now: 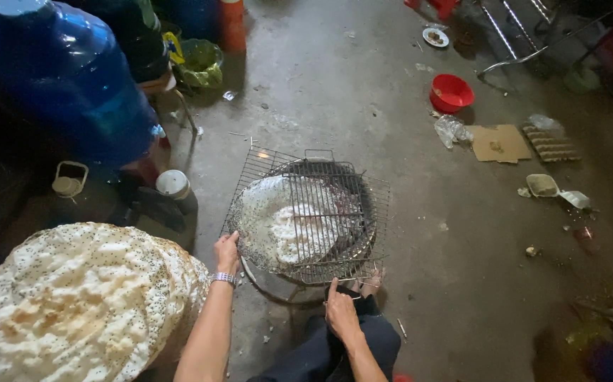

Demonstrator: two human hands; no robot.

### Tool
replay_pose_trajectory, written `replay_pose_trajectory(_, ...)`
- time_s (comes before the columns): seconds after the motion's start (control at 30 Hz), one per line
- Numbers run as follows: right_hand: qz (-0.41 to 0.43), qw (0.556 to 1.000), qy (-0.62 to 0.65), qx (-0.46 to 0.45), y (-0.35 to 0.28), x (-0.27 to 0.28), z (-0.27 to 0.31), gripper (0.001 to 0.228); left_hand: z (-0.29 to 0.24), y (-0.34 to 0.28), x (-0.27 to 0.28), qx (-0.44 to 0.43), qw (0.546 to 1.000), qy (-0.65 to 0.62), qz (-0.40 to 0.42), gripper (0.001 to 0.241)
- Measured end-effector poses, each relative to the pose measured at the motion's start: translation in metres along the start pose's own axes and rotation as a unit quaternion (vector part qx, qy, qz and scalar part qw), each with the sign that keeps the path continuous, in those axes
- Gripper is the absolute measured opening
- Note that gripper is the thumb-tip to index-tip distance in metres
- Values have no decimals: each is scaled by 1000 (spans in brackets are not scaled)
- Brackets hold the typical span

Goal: Grilling rice crackers over a charcoal fire and stacking them in a production environment.

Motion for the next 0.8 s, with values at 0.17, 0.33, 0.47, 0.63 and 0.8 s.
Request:
replay_pose_trajectory(0.17,41,999,-6,-8,1,-6,-2,73,0,1,2,-8,1000,23,3,20)
replay_pose_trajectory(0.33,13,1000,-4,3,0,-4,-1,73,-14,-12,-2,26,998,-37,45,19)
replay_pose_trajectory(0.47,8,1000,7,-6,0,-2,-1,73,-27,-24,-6,42,998,2,41,20)
replay_pose_trajectory(0.63,-7,1000,4,-12,-1,-3,0,70,-7,-6,-5,60,991,-91,81,13)
replay_pose_trajectory(0.8,1,1000,3,-9,1,-7,-2,73,-3,-2,-6,32,994,-71,83,15)
Point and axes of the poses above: each hand's wrist, its own y-axis towards the middle knuckle, its own x-axis out of the back of the hand, z = x × y, the point moved 3 cm from there along y, towards the middle knuckle, and after that the axes turned 15 degrees about -y, right-handed, at the moved point
